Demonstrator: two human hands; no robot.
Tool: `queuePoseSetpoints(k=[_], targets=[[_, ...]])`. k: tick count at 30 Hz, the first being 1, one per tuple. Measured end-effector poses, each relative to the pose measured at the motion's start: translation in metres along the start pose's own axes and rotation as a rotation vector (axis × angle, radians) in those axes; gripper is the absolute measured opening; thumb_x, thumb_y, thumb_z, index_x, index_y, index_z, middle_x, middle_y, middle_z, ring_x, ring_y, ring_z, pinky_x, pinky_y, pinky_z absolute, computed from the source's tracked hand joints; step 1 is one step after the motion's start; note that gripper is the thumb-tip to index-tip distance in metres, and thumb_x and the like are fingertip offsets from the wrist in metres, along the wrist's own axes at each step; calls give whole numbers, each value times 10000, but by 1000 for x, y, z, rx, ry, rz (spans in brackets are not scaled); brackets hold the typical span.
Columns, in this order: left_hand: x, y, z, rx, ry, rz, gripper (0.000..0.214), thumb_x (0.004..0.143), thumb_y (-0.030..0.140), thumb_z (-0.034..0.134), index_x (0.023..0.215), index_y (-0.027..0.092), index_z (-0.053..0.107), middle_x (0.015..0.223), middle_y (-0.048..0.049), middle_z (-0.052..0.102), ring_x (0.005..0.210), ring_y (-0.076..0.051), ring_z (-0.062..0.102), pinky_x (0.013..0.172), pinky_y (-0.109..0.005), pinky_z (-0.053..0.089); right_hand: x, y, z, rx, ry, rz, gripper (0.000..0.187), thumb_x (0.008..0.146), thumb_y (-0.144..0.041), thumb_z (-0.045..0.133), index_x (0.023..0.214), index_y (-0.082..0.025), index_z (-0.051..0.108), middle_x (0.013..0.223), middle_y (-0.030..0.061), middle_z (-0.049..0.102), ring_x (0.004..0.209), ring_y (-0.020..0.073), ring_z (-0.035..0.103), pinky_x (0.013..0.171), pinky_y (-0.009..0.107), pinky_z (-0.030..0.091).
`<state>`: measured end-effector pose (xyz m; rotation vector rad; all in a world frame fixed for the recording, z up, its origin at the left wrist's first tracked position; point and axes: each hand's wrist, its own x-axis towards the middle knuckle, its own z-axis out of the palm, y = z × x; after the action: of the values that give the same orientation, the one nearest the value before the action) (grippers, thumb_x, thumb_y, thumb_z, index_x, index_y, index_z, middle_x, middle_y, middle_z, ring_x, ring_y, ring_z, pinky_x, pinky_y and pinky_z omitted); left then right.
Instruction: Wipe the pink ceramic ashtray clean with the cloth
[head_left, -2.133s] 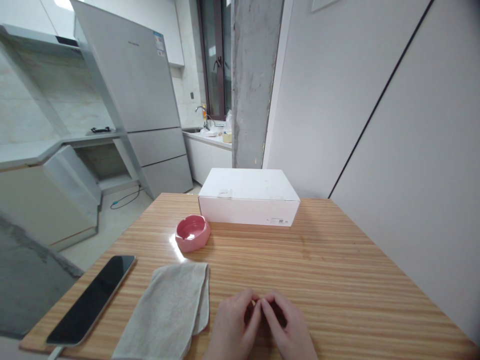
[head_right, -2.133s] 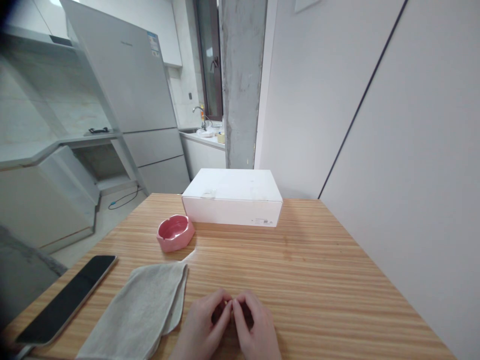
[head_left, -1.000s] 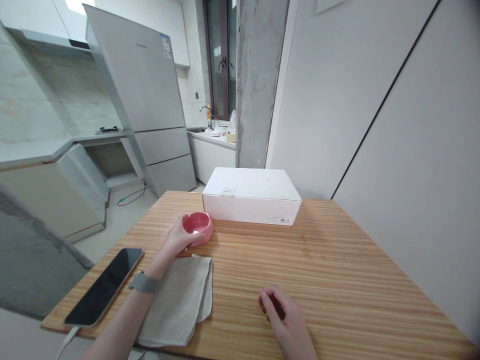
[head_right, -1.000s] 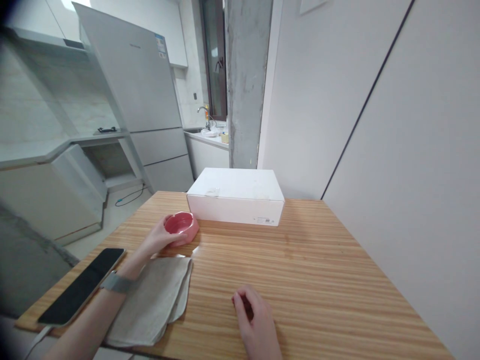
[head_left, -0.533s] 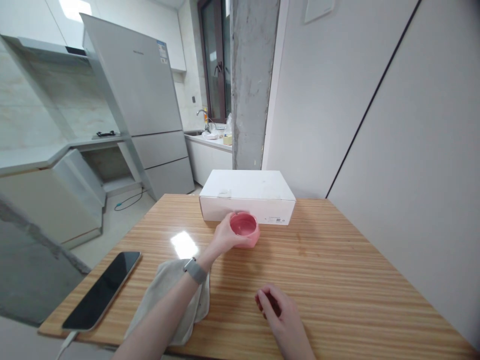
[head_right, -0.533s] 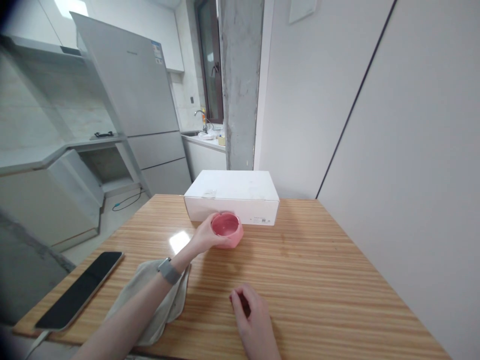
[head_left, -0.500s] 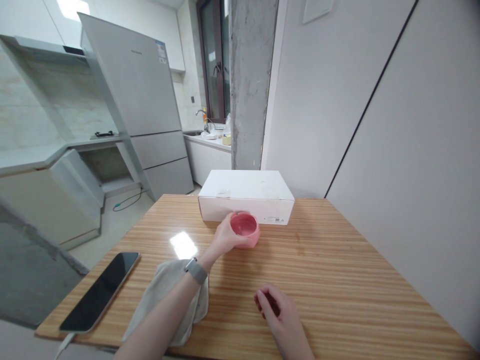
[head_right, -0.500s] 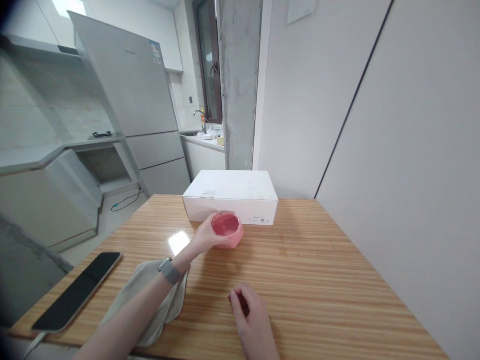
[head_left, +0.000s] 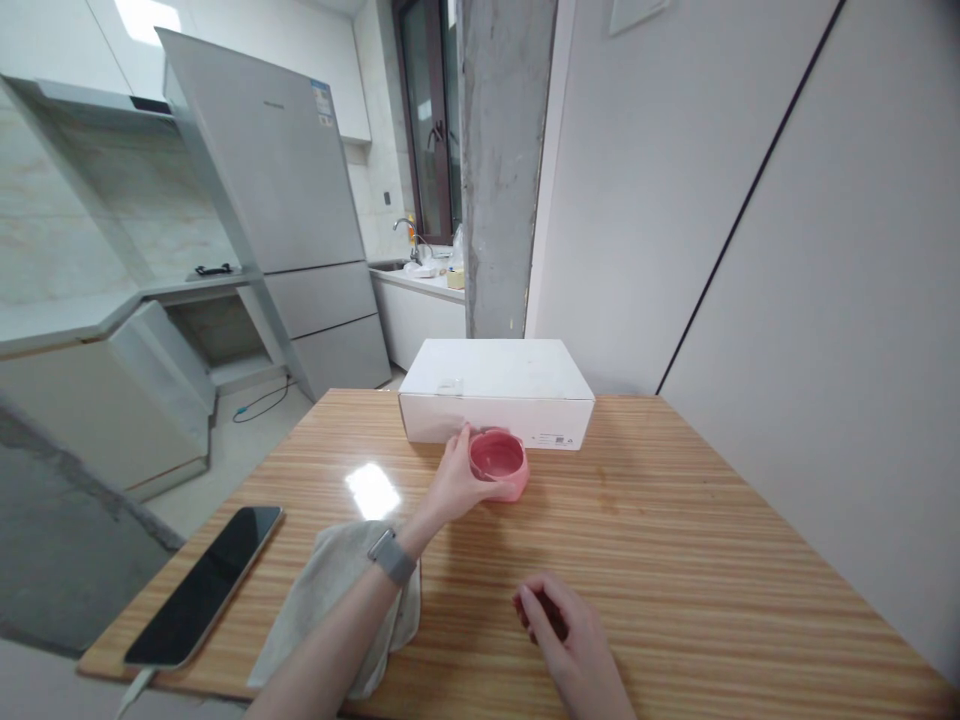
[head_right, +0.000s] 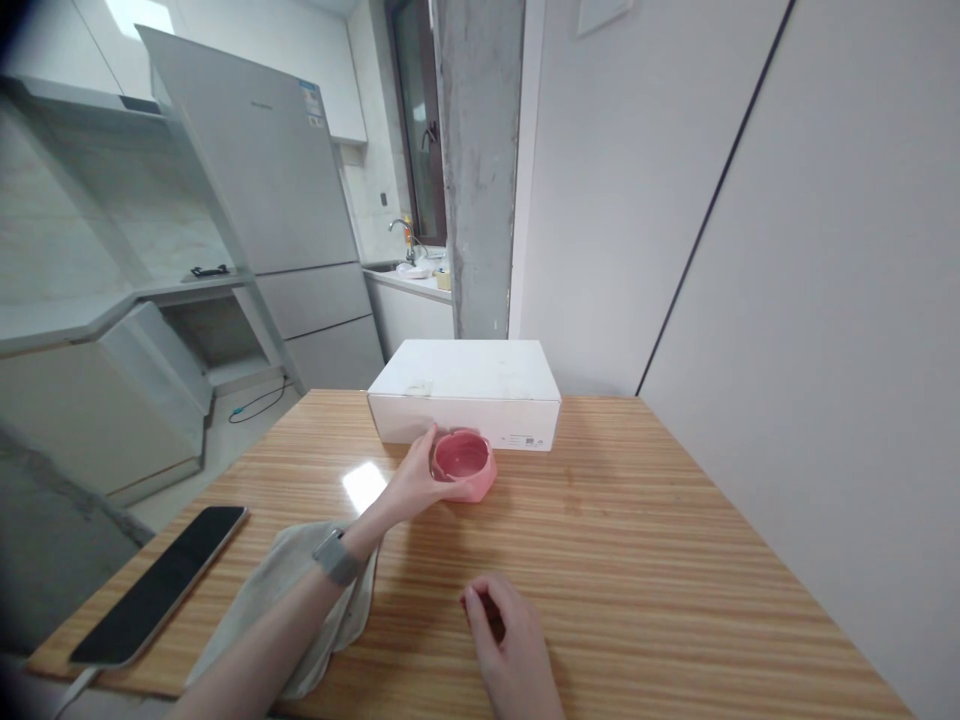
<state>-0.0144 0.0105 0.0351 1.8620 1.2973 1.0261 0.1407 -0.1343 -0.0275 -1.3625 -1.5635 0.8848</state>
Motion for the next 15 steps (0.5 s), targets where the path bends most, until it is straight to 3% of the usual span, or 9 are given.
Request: queuePoseSetpoints(k=[3, 7, 11, 15], targets=[[-25, 13, -23, 418, 58, 10, 660, 763, 498, 665, 1280, 145, 457, 1334, -186, 498, 1231, -310, 501, 978, -403, 415, -1, 0, 0, 21, 13, 3, 332, 932, -454, 447, 746, -215, 585, 708, 29, 613, 676, 184, 593, 602, 251, 458], [-73, 24, -48, 1003, 47, -246, 413, 863, 452, 545, 1061, 91, 569, 931, -168, 653, 882, -334, 660, 702, -367, 480, -1, -1, 0, 6, 23, -19, 329, 927, -445, 466, 722, -218, 585, 703, 31, 628, 660, 180, 588, 622, 258, 460], [-110, 17, -50, 1072, -105, -350, 310, 865, 408, 543, 984, 127, 597, 912, -149, 671, 839, -312, 670, 642, -333, 469, -1, -2, 2, 54, 62, 4, 334, 907, -469, 491, 707, -223, 596, 703, 30, 630, 667, 185, 587, 616, 257, 459], [-130, 5, -43, 1046, -110, -335, 214, 851, 295, 522, 964, 130, 596, 1008, -157, 639, 969, -317, 619, 781, -387, 468, -1, -3, 2, 106, 60, 28, 356, 894, -496, 500, 694, -219, 601, 692, 30, 625, 667, 186, 588, 601, 257, 455]])
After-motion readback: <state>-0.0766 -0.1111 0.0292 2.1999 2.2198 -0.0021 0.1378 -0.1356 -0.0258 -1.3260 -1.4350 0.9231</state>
